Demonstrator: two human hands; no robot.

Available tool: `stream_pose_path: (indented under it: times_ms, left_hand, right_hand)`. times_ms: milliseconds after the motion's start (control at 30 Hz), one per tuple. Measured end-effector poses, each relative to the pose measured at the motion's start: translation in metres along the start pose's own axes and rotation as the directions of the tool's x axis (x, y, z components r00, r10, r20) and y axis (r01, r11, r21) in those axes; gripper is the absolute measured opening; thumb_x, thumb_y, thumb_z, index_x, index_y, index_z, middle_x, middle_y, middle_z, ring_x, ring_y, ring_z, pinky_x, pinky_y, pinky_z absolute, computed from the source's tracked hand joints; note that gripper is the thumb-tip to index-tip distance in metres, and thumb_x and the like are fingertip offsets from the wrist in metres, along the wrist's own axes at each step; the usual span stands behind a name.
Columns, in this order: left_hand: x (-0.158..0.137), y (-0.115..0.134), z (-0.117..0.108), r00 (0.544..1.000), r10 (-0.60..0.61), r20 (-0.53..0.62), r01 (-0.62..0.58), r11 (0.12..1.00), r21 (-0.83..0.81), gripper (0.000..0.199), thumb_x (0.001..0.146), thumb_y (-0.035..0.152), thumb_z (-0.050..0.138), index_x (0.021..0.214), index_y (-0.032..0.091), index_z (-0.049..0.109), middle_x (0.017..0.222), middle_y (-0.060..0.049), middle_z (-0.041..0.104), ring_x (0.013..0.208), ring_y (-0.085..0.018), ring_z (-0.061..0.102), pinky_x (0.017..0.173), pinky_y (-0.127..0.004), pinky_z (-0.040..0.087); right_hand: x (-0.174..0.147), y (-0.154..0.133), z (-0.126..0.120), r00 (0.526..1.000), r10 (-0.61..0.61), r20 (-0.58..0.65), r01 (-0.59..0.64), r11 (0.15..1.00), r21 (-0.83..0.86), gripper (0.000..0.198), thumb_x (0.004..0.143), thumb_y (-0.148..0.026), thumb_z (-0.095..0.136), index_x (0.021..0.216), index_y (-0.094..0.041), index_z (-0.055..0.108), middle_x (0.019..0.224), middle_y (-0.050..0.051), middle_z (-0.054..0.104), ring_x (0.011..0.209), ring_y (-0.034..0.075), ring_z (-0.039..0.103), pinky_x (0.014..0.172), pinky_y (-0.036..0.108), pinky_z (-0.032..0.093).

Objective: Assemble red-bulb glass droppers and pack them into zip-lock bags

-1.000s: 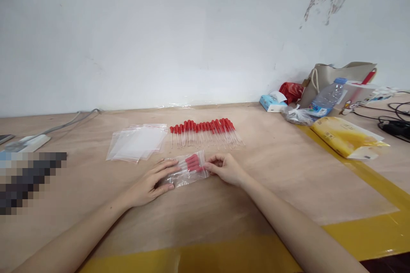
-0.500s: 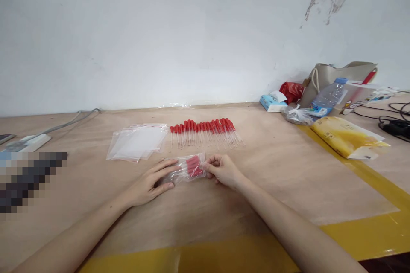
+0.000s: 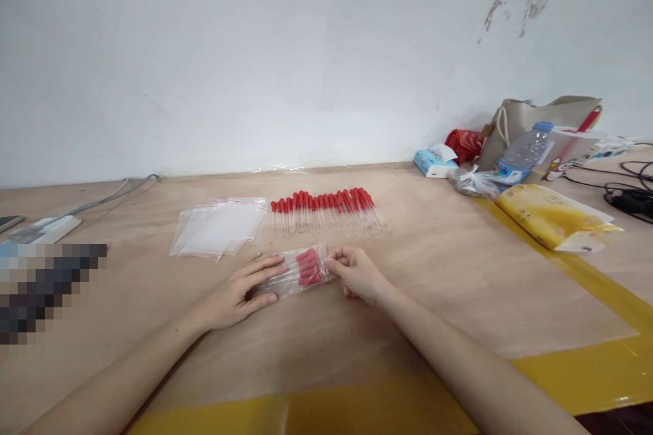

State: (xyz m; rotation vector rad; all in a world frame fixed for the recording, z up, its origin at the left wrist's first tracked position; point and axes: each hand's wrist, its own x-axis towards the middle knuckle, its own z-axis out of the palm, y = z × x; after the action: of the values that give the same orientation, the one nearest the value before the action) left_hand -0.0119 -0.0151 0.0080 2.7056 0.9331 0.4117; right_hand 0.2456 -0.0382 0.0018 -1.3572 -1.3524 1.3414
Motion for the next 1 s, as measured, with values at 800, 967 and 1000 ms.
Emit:
stream_pose_path:
  times_ms: [800,967,1000]
  left_hand:
    - [0.0,-0.002,-0.003,0.999,-0.03,-0.035,0.028,0.998,-0.054,0.044,0.089,0.036,0.037,0.132,0.027,0.033,0.137,-0.002,0.036,0.128,-0.018,0.027,0.105,-0.039,0.025]
    - [-0.004,-0.037,-0.007,0.878,-0.289,-0.382,0.391,0.892,0.226,0.04,0.088,0.037,0.035,0.121,0.019,0.05,0.132,-0.008,0.043,0.128,-0.024,0.027,0.106,-0.046,0.015]
    - [-0.005,-0.047,-0.009,0.835,-0.337,-0.436,0.476,0.84,0.261,0.041,0.088,0.035,0.034,0.119,0.016,0.053,0.131,-0.011,0.044,0.128,-0.026,0.027,0.105,-0.047,0.015]
  right_hand:
    - [0.02,-0.01,-0.007,0.985,-0.093,0.149,0.065,0.981,0.184,0.03,0.067,-0.043,0.064,0.076,-0.017,0.053,0.067,-0.001,0.061,0.056,0.01,0.057,0.05,0.021,0.045]
    - [0.022,-0.019,-0.053,0.977,-0.103,-0.188,0.175,0.89,0.421,0.021,0.07,-0.034,0.064,0.083,-0.019,0.057,0.076,0.001,0.065,0.059,0.012,0.061,0.053,0.024,0.051]
    - [0.026,-0.019,-0.065,0.943,-0.105,-0.317,0.252,0.846,0.469,0.017,0.071,-0.03,0.063,0.083,-0.018,0.057,0.078,0.002,0.066,0.061,0.012,0.062,0.056,0.026,0.052]
